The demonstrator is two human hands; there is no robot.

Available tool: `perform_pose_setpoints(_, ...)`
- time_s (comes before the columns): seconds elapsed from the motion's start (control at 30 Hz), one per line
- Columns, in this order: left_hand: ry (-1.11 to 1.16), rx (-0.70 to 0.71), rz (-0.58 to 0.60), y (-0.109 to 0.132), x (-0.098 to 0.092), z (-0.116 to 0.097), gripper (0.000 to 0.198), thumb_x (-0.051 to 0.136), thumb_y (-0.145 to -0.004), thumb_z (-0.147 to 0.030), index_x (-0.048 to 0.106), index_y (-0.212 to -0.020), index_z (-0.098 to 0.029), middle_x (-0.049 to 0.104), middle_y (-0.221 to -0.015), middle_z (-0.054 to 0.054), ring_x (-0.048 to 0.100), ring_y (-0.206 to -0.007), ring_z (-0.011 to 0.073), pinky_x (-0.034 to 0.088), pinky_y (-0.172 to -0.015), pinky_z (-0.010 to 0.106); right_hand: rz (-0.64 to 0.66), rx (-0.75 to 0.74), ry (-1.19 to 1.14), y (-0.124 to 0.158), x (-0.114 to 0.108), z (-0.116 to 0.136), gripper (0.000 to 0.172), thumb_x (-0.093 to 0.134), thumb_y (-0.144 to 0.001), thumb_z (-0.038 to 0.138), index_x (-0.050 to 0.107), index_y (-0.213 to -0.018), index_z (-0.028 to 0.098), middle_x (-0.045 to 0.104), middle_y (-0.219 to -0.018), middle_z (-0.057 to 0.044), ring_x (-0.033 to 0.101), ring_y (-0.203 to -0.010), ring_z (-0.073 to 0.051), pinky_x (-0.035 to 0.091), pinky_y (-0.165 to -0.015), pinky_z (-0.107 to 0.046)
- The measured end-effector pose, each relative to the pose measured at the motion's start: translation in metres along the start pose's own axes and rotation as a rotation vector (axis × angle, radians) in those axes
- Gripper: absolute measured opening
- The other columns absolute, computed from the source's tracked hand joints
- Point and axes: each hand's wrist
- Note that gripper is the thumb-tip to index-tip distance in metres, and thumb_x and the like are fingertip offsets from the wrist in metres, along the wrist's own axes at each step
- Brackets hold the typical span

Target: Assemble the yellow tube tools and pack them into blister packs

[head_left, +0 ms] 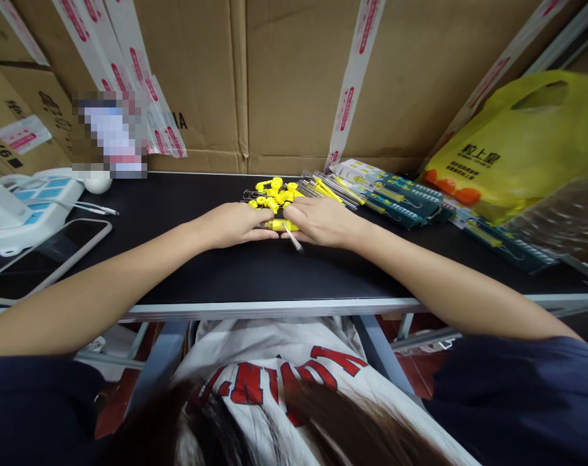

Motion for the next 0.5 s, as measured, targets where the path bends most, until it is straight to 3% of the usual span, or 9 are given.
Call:
perform_pose_setpoints(0.27,-0.11,-0.082,-0.035,0.0006,-0.0004,-0.0079,0.044,0.04,-0.096,-0.057,0.061,-0.105,-0.02,0.072,-0.088,0.008,0.069,-0.079,0.0234,0.038,-0.062,0.026,0.077,0.126,-0.174,0.0015,0.0003,0.001,0.051,0.023,-0.101,0.059,0.052,-0.1,0.016,0.067,-0.087,-0.014,0.056,-0.074,-0.023,0.028,-0.062,-0.03)
perform_pose_setpoints(0.5,-0.047,-0.079,-0.027,-0.0005,0.0003,-0.0046,0.041,0.04,-0.096,-0.056,0.059,-0.103,-0.02,0.072,-0.089,0.008,0.069,-0.081,0.0241,0.04,-0.064,0.027,0.089,0.179,-0.372,0.0014,-0.0037,-0.0019,0.037,0.043,-0.097,0.054,0.051,-0.098,0.018,0.065,-0.086,-0.01,0.055,-0.072,-0.021,0.032,-0.062,-0.029)
Point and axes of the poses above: each hand's wrist, its own y-axis away from the middle knuckle, its own x-axis out of the palm, z = x × y
